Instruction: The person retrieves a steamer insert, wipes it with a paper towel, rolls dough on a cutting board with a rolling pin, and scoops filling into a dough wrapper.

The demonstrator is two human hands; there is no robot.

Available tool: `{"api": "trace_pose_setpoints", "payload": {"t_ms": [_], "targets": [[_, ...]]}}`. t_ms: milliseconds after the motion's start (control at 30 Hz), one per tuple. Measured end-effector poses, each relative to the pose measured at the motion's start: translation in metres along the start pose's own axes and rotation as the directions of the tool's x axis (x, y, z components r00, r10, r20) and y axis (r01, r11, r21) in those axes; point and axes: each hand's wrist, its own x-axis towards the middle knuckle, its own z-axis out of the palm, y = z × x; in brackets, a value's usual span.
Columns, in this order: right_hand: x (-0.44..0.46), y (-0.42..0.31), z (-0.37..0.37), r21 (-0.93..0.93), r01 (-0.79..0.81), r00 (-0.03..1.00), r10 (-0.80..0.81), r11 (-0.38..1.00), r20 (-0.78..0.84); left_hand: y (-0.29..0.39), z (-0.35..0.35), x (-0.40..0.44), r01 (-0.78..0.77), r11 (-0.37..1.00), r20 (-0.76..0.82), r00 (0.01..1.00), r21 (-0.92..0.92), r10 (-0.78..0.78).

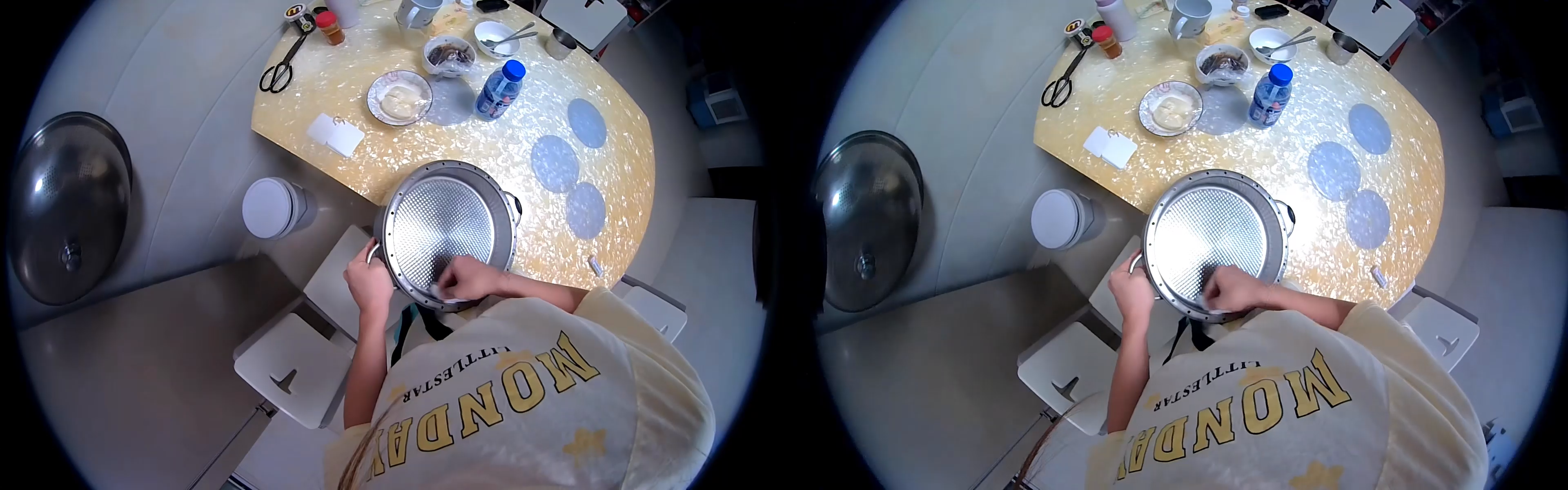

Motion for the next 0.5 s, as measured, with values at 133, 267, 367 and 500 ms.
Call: {"api": "trace_pose_setpoints", "payload": {"t_ms": [133,267,367,500], "targets": [[-0.004,0.009,0.013,0.290,0.171,0.985,-0.164,0.942,-0.046,-0.001,-0.005,0.000,0.000,0.998,0.026,1.000,0.056,-0.001],[-0.026,0.056,-0.023,-0.586,0.184,0.983,-0.129,0.789,0.134,-0.005,-0.009,0.003,0.004,1.000,0.087,0.996,0.022,-0.006],[-0.026,0.065,-0.077,-0.968,0.080,0.986,-0.159,0.237,0.043,-0.010,-0.008,0.004,-0.028,0.999,0.091,0.996,0.026,0.026],[-0.018,0.038,-0.131,-0.978,0.148,0.754,-0.656,0.146,0.016,0.002,-0.012,-0.004,-0.028,0.999,0.074,0.997,0.035,0.026]]}}
